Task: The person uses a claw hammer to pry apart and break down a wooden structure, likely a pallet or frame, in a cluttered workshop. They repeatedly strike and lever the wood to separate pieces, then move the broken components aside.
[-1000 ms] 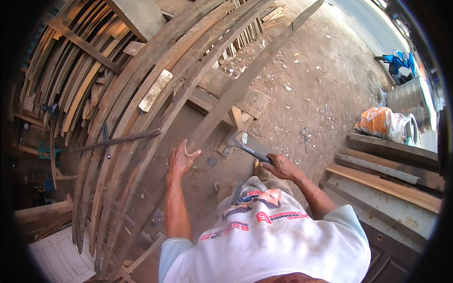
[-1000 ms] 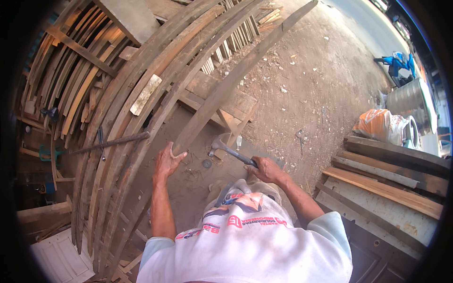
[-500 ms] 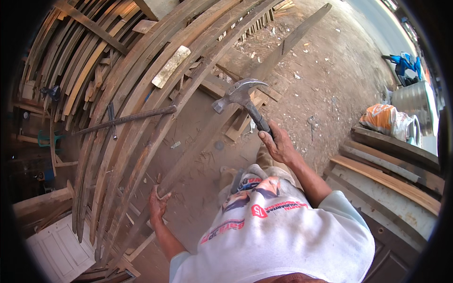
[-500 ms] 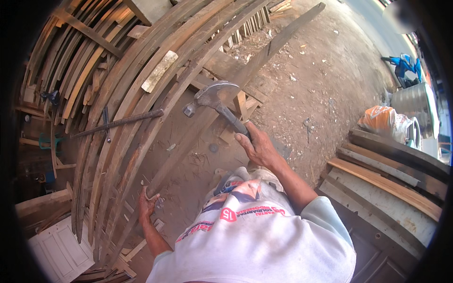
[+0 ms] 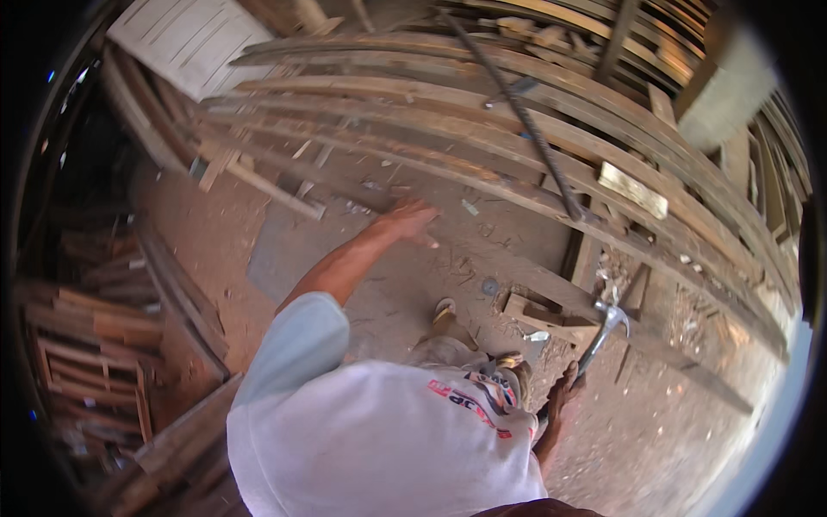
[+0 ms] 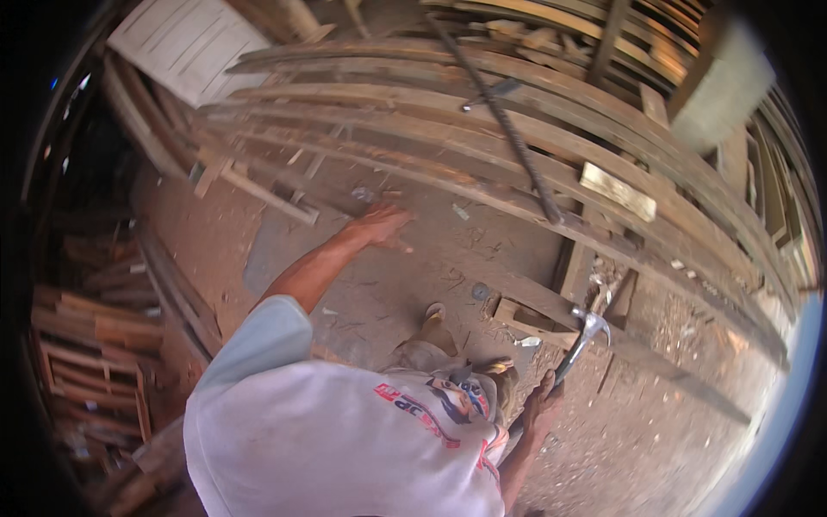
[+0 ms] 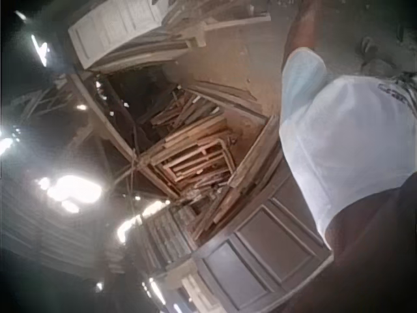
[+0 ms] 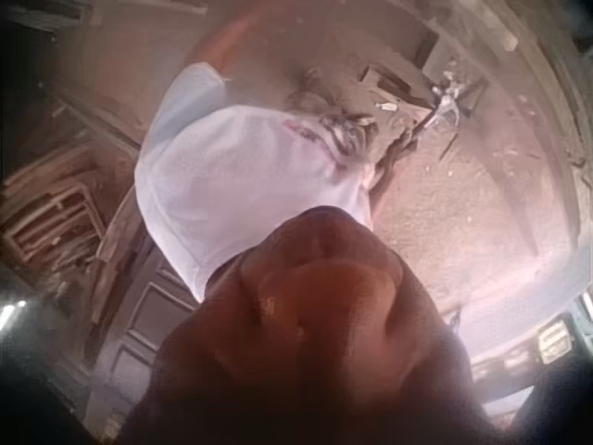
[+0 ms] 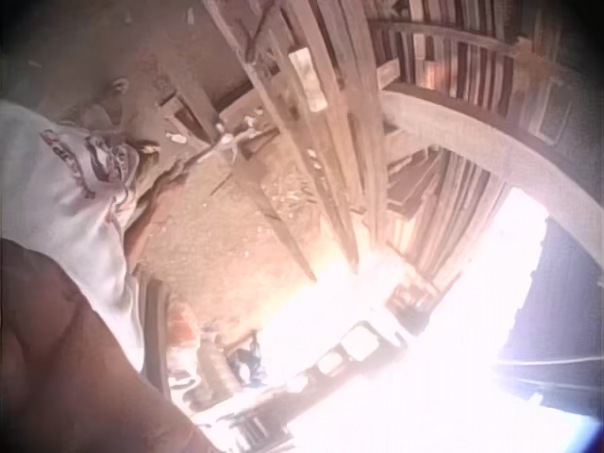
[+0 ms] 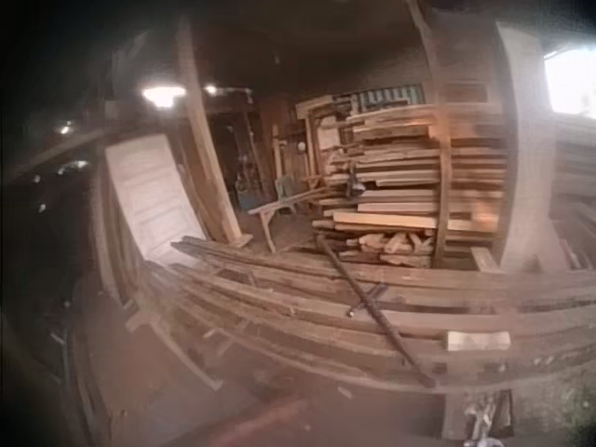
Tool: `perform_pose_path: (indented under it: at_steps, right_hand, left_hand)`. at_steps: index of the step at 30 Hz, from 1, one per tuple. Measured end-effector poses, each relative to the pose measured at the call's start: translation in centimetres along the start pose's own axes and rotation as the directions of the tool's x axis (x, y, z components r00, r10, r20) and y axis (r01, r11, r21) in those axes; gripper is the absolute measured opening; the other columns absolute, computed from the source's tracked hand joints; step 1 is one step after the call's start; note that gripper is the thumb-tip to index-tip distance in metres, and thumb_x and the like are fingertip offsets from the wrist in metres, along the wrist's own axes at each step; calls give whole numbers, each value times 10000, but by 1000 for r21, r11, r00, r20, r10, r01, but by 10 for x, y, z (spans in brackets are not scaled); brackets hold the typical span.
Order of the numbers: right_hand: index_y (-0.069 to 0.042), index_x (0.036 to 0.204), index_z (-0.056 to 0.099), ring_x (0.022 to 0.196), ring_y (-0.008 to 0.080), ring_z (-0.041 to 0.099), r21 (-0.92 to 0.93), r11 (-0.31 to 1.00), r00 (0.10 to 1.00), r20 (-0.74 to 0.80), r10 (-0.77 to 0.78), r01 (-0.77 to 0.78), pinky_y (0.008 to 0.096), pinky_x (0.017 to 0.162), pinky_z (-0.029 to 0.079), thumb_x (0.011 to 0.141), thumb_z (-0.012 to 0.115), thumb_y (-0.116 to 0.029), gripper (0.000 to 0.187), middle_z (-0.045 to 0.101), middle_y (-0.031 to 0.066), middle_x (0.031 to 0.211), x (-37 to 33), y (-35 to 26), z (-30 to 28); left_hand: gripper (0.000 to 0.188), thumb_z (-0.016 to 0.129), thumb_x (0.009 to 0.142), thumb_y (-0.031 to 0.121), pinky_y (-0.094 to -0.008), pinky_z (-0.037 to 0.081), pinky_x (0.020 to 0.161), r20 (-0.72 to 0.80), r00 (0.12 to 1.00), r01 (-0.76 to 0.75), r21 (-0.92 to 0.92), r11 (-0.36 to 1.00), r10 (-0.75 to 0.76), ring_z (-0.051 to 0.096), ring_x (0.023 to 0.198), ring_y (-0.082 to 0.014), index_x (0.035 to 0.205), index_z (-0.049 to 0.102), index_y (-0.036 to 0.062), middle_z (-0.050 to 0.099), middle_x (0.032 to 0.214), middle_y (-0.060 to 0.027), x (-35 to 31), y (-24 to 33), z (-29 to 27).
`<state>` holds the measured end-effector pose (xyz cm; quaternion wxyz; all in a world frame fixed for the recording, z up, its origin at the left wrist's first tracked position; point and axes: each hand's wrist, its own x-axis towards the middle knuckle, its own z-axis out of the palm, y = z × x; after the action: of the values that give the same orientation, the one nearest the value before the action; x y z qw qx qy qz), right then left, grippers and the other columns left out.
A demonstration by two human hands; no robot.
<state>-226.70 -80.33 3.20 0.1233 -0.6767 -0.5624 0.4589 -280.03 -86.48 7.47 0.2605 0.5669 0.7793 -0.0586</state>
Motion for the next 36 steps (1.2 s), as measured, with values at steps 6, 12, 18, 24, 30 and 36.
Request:
perform_pose_path:
  at_steps: [6, 12, 18, 24, 30, 36]
  right_hand:
    - [113, 1247, 579, 731, 389, 557, -114, 972, 975, 112, -192, 205, 533, 709, 446, 1050, 454, -671, 818, 581, 244, 821, 27, 32, -33]
    - [85, 1129, 576, 670, 287, 544, -145, 945, 945, 192, -265, 294, 482, 644, 445, 1059, 488, -632, 726, 551, 163, 755, 56, 45, -63]
    - [-65, 853, 483, 470, 107, 407, 293, 927, 956, 104, -276, 236, 327, 424, 343, 1080, 492, -589, 571, 424, 2, 599, 9, 2, -64]
    - [-35, 949, 568, 591, 96, 470, 71, 995, 997, 30, -74, 71, 304, 512, 392, 1083, 530, -529, 514, 485, 3, 676, -7, -27, -50]
    - [62, 997, 599, 796, 421, 652, -176, 982, 996, -57, -73, 62, 527, 746, 482, 1059, 571, -497, 563, 614, 327, 831, -17, -58, -17]
    - [50, 1062, 613, 871, 450, 669, -96, 995, 998, -69, -10, 3, 518, 786, 498, 1055, 543, -553, 607, 653, 303, 874, -34, -69, -3]
  left_hand:
    - [879, 887, 782, 447, -551, 312, 1199, -158, 985, 89, 89, 992, -74, 474, 1427, -377, 1496, 494, 118, 575, 1453, -196, -17, 2, 45]
    - [835, 931, 756, 334, -516, 302, 1231, -57, 978, 202, 58, 978, -199, 487, 1412, -379, 1452, 535, 100, 612, 1423, -185, -13, 33, 24]
    - [934, 954, 729, 237, -506, 470, 1110, 190, 944, 270, 23, 962, -270, 549, 1398, -345, 1543, 512, 124, 601, 1500, -115, -2, 44, -24]
    - [1111, 1003, 622, 315, -519, 433, 1169, 448, 861, 314, -98, 944, -240, 477, 1468, -383, 1570, 472, 81, 513, 1579, -189, 44, 6, -41]
    - [1338, 1040, 438, 449, -433, 373, 1232, 488, 867, 130, -25, 991, -102, 442, 1498, -363, 1540, 469, -48, 467, 1587, -275, 76, -18, -39]
    - [1454, 1032, 382, 545, -420, 364, 1235, 506, 862, 31, -93, 995, 20, 437, 1494, -382, 1521, 432, -132, 461, 1575, -305, 96, -22, -39]
